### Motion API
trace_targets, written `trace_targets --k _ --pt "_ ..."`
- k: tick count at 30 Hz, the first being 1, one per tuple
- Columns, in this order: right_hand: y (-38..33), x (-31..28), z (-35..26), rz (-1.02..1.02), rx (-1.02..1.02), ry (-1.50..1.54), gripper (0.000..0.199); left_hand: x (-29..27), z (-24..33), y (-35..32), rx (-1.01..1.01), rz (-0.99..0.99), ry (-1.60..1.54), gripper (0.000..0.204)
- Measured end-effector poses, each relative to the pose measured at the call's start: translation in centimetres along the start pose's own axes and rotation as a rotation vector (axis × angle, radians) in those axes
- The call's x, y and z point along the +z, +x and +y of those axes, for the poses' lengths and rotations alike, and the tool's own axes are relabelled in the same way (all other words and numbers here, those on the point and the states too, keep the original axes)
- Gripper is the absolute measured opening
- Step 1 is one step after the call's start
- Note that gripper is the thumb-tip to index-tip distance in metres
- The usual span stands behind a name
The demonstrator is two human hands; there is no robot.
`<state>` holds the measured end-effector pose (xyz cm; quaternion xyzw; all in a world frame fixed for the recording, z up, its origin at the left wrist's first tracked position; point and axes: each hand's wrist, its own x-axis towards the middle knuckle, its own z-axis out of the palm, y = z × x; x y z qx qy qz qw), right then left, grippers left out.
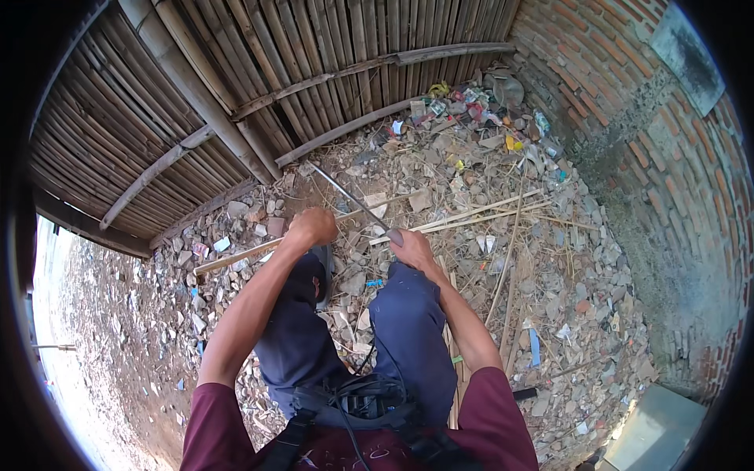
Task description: The person shaves a long bamboo strip with a large knife and then uses a smaller knife to further thin and smooth the surface of the strip.
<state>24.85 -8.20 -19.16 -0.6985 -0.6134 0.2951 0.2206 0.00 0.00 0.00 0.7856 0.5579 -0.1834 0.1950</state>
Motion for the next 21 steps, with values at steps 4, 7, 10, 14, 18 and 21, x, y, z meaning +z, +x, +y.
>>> trace_targets --k 4,7,10,14,18,21 --pt "-1.6 -0.8 0.9 0.031 -0.050 -0.059 0.033 1.1 1.2 -0.6 0.021 0.003 -0.033 0.042" --pt "0.2 0.0 5.2 0.083 0.078 -0.071 0.033 0.3 2.8 -0.2 0.038 -0.009 0.016 0.044" --pt "1.1 0.9 3.3 0.047 0.127 -0.129 0.031 -0.2 1.0 -0.2 -0.008 -0.019 0.026 0.044" --pt "-0.2 0.4 -1.1 0.015 -0.048 -0.089 0.029 0.5 -1.8 0.4 -0.031 -0.022 -0.011 0.044" --pt "0.3 0.4 1.4 0.037 0.031 -0.059 0.031 0.0 -0.5 0.1 -0.008 -0.039 -0.002 0.043" --pt "1.9 0.5 4.5 0.074 0.365 -0.190 0.029 0.5 0.9 0.1 0.008 -0.007 0.020 0.042"
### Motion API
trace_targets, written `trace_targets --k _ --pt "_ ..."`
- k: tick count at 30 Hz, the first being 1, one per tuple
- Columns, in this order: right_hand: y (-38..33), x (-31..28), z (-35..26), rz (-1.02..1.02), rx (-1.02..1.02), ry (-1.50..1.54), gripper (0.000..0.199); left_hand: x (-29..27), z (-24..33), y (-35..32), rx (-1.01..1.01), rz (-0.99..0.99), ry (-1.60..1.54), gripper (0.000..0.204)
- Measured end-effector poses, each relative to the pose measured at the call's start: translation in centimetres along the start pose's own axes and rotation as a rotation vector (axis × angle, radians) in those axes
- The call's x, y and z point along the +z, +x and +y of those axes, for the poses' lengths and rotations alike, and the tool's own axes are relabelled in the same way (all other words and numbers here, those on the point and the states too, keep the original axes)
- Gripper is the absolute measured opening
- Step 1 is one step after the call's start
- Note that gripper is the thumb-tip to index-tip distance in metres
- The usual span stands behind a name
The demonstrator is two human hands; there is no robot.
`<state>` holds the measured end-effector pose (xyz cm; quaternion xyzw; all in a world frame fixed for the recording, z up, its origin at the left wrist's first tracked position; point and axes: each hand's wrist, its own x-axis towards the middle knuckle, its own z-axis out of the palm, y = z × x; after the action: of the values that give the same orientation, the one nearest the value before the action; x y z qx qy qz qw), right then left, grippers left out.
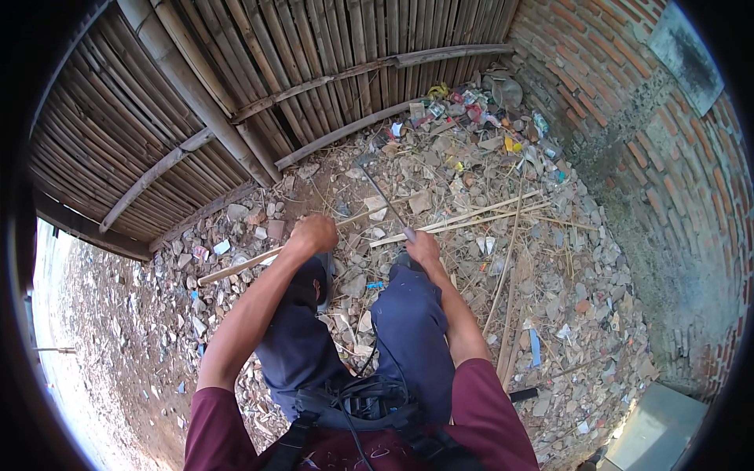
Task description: The person shaves a long bamboo strip with a large knife and then uses a smaller knife to further thin and smooth the surface of the strip.
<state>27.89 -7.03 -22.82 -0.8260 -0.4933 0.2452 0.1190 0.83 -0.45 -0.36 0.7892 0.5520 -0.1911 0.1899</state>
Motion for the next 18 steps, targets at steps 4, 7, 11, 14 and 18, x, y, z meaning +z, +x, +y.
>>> trace_targets --k 4,7,11,14,18 --pt "-0.9 -0.4 -1.7 -0.007 -0.129 0.020 0.031 -0.1 -1.0 0.1 -0.017 -0.016 -0.004 0.044" --pt "-3.1 -0.9 -2.5 0.006 -0.271 0.161 0.034 0.3 -1.5 0.4 -0.018 -0.022 -0.050 0.045" --pt "-4.8 -2.2 -2.4 -0.031 -0.404 0.211 0.034 0.0 -2.1 0.2 -0.015 0.004 -0.095 0.044" --pt "-4.3 -3.9 -2.0 -0.126 -0.535 0.259 0.038 -0.7 -2.4 -0.4 0.047 0.018 -0.122 0.044" --pt "-4.1 -8.4 -4.3 -0.318 -0.458 0.345 0.051 -0.5 -3.1 -1.8 0.063 0.210 -0.236 0.043"
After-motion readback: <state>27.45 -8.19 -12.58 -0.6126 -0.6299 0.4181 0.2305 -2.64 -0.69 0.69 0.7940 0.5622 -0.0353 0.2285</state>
